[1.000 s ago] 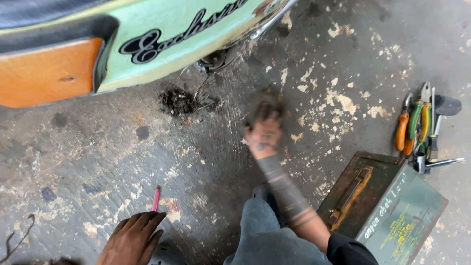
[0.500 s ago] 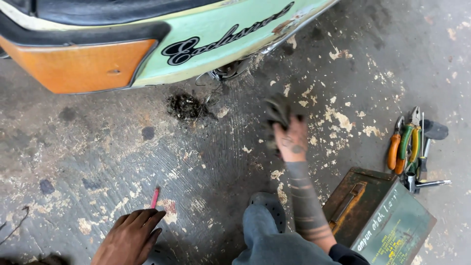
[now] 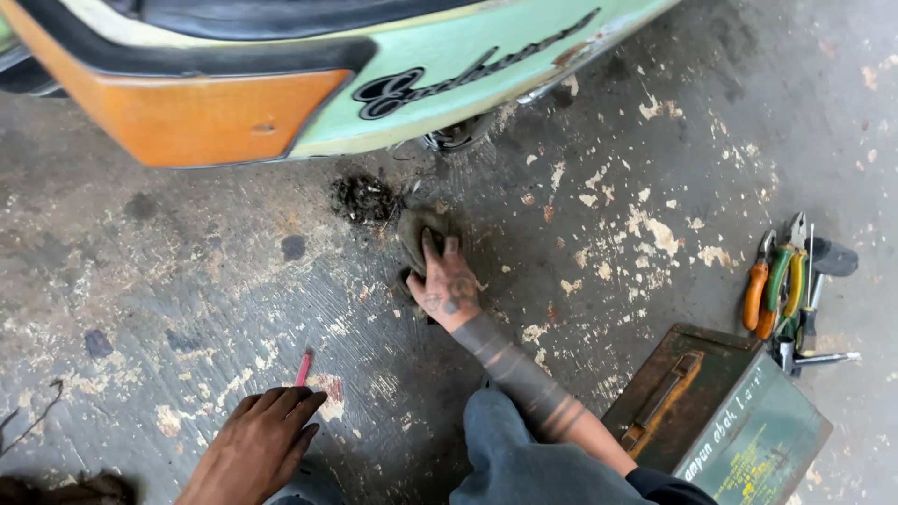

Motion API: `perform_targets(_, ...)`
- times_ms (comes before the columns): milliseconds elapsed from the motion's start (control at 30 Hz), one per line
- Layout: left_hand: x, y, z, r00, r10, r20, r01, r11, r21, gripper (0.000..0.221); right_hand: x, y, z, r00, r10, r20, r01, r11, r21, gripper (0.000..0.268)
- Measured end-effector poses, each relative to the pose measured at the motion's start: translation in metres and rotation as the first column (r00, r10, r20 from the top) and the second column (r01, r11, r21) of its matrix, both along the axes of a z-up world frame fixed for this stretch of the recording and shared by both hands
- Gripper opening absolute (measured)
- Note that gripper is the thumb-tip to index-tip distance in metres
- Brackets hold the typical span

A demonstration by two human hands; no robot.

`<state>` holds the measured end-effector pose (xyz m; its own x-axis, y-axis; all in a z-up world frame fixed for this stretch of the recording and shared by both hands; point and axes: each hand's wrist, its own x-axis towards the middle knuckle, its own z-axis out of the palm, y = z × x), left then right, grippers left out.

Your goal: Cleaning grease and dirt from a scooter and the floor using a rag

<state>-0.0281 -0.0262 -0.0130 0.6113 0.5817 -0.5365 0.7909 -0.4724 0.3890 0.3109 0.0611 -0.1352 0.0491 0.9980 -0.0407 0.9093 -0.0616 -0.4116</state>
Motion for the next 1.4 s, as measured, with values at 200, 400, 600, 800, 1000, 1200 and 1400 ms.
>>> perform_targets(200,-0.006,0.009,0.021,0.994,0.066,0.086,-0.074,0.994,0.086,0.040,0.071,-0.010,0.112,0.639,-0.093,-0.764,-0.008,0.992,-0.127,0.059)
perform_targets(400,-0.011,0.017,0.004,0.996,0.044,0.082,-0.053,0.993,0.102,0.042,0.121,-0.056,0.083,0.983,0.169,-0.075,-0.184,0.927,-0.325,0.062)
perform_targets(600,-0.017,0.027,-0.013,0.990,0.035,0.139,-0.055,0.988,0.143,0.040,0.079,-0.068,-0.005,0.889,0.424,0.172,-0.408,0.905,-0.121,0.070)
perform_targets(800,-0.025,0.013,-0.025,0.994,0.020,0.106,-0.039,0.982,0.185,0.042,0.014,-0.004,-0.050,0.851,0.477,0.219,-0.496,0.868,0.039,0.066)
perform_targets(1000,-0.023,0.013,-0.012,0.992,0.039,0.118,-0.062,0.976,0.206,0.039,-0.022,-0.013,0.023,0.935,0.354,0.023,-0.354,0.923,0.152,0.054)
perform_targets(1200,-0.031,0.011,-0.013,0.996,0.023,0.088,-0.040,0.980,0.197,0.045,-0.034,-0.092,0.013,0.833,0.523,0.180,-0.509,0.852,-0.117,0.068)
perform_targets(1400,-0.020,0.012,-0.013,0.986,0.024,0.163,-0.058,0.977,0.205,0.038,-0.058,-0.031,-0.013,0.844,0.521,0.129,-0.522,0.853,-0.024,0.071)
